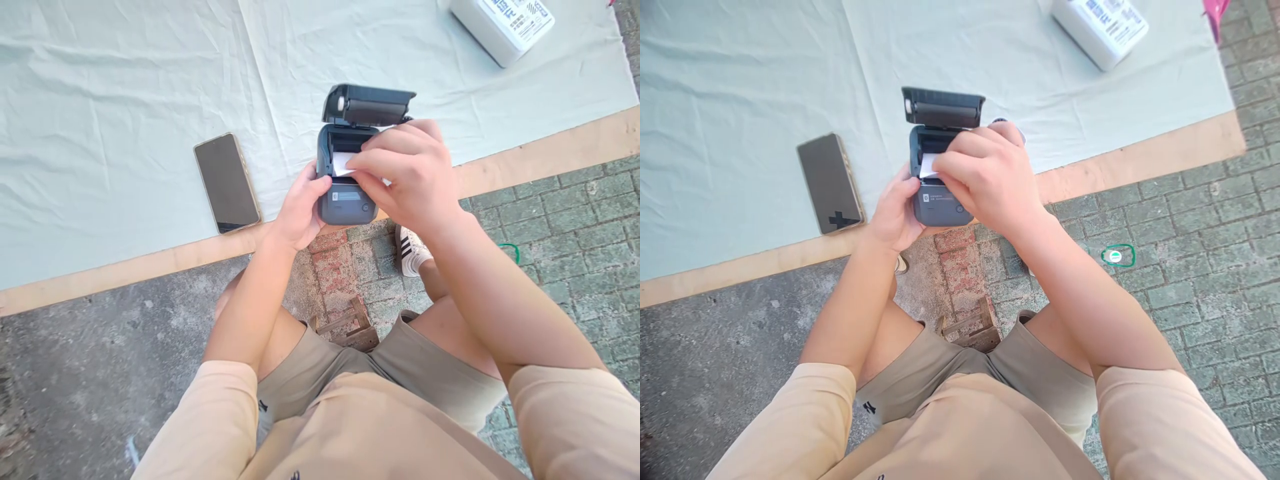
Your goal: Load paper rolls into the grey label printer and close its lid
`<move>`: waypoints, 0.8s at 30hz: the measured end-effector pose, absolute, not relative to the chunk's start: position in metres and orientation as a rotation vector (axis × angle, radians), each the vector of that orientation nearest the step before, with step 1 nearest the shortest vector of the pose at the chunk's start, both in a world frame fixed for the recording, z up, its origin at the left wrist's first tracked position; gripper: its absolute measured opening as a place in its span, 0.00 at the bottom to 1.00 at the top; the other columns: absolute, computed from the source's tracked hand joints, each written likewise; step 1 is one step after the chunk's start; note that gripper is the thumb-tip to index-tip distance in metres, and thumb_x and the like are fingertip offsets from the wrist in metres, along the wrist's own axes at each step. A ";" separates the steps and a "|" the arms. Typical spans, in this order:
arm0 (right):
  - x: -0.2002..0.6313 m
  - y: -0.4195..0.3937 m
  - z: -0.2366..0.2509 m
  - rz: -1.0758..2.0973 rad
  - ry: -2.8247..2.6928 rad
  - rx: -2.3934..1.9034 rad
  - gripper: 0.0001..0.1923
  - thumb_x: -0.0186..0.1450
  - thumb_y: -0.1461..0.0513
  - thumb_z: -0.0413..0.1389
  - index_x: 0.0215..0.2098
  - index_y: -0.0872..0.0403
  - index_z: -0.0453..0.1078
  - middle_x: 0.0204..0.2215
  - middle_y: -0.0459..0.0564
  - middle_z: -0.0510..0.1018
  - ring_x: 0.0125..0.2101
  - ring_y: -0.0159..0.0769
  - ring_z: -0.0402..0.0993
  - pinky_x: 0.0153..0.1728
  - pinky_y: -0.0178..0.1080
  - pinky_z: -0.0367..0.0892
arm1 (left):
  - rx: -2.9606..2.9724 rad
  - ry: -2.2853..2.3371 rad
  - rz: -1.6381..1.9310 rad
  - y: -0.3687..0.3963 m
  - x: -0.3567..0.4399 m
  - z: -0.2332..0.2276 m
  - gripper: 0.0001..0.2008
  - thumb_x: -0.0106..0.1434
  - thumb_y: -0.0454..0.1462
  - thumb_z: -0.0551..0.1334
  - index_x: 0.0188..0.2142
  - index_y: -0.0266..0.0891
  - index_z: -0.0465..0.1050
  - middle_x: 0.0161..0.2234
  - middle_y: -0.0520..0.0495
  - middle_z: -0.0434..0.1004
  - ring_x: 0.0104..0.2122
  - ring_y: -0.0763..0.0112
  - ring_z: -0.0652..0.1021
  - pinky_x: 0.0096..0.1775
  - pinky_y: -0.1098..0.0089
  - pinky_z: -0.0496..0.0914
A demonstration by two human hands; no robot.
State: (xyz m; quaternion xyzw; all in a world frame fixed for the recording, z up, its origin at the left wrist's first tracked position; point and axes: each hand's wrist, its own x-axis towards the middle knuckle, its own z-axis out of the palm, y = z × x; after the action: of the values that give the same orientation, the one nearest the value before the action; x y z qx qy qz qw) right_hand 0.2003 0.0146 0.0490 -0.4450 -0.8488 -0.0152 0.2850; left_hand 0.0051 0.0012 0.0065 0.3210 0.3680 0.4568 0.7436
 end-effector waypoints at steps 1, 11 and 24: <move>0.201 0.013 0.047 -0.030 -2.273 -1.144 0.17 0.81 0.55 0.52 0.39 0.41 0.81 0.37 0.44 0.87 0.40 0.44 0.83 0.49 0.54 0.72 | 0.696 0.813 1.002 0.002 0.005 0.006 0.20 0.66 0.51 0.70 0.51 0.45 0.75 0.51 0.45 0.86 0.66 0.50 0.81 0.60 0.56 0.83; 0.209 0.002 0.035 0.180 -2.154 -1.071 0.23 0.79 0.44 0.49 0.38 0.42 0.81 0.36 0.49 0.83 0.36 0.46 0.77 0.45 0.56 0.70 | 0.718 0.794 0.994 0.001 0.005 0.007 0.29 0.53 0.47 0.80 0.49 0.46 0.74 0.49 0.44 0.87 0.68 0.41 0.79 0.61 0.50 0.81; 0.207 0.007 0.029 0.484 -1.916 -1.216 0.26 0.77 0.43 0.55 0.69 0.38 0.61 0.66 0.56 0.72 0.67 0.55 0.71 0.61 0.61 0.76 | 0.790 0.802 0.939 -0.003 -0.001 0.011 0.44 0.42 0.54 0.86 0.56 0.47 0.74 0.52 0.42 0.85 0.67 0.34 0.79 0.55 0.51 0.84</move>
State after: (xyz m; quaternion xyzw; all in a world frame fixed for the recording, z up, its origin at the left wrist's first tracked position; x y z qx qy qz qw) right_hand 0.2067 0.0067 0.0291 -0.4806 -0.7571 0.1913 0.3992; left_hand -0.0009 -0.0032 0.0109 0.3606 0.3659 0.4285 0.7433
